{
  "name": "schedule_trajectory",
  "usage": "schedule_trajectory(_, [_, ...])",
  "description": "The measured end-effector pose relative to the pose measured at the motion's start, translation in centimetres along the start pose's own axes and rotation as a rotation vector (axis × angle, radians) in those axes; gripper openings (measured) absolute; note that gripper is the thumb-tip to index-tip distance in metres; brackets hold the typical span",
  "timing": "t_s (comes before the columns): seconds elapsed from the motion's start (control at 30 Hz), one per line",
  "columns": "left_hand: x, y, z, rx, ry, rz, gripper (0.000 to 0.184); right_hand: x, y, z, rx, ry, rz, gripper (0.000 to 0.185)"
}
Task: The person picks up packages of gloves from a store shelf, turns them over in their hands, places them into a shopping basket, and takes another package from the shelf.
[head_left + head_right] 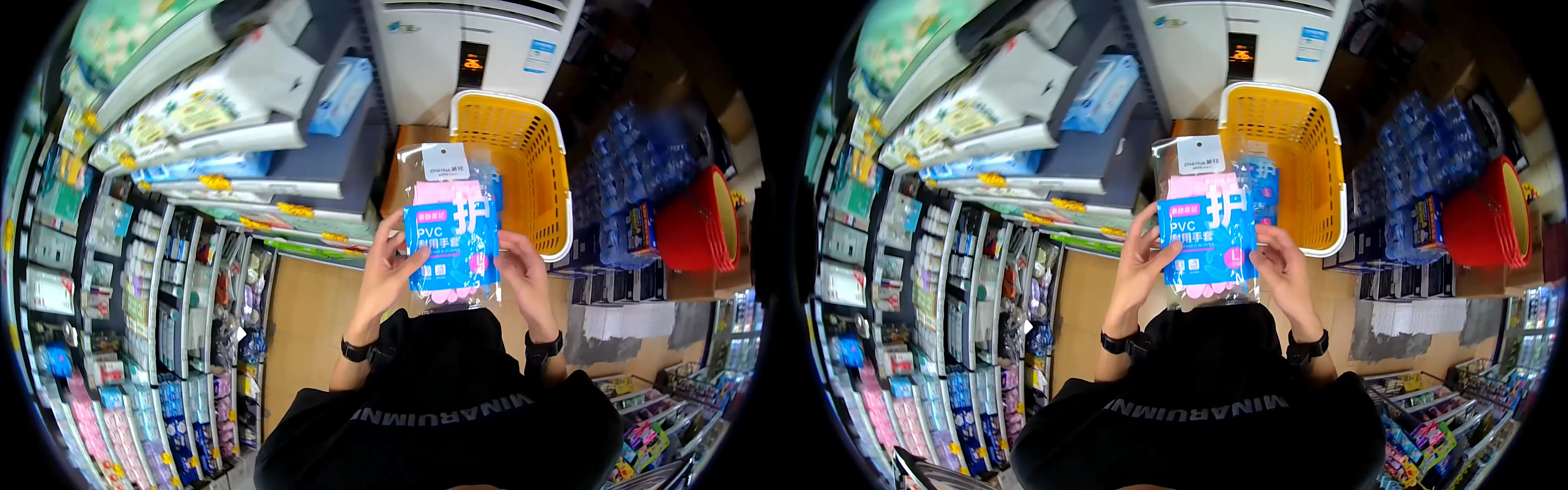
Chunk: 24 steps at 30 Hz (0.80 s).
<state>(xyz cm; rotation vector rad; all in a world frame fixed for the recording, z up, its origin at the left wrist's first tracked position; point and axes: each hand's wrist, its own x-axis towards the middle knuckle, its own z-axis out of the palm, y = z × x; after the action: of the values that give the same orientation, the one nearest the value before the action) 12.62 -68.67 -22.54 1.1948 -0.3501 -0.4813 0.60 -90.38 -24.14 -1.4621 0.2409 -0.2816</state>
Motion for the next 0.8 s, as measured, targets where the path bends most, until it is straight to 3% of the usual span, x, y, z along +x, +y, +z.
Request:
schedule_trajectory(0.33, [15.5, -6.1, 9.6, 0.002, -0.158, -0.112, 0.047, 5.8, -0.1, -12.2, -0.015, 0.128, -0.116, 0.047])
schedule_trajectory(0.43, [19.2, -7.3, 11.2, 0.082, -0.117, -0.174, 0.044, 6.7, 1.4, -15.4, -0.073, 0.281, -0.148, 0.058])
schedule_trajectory(0.73, [27.7, -15.6, 11.8, 0.226, -0.090, -0.369, 0.030, 7.7, 1.1, -18.5, -0.038, 0.255, -0.108, 0.053])
schedule_trajectory(0.8, [28.0, -16.8, 12.5, 0.284, -0.076, -0.536, 0.033, 7.8, 1.0, -18.6, -0.027, 0.250, -0.096, 0.053])
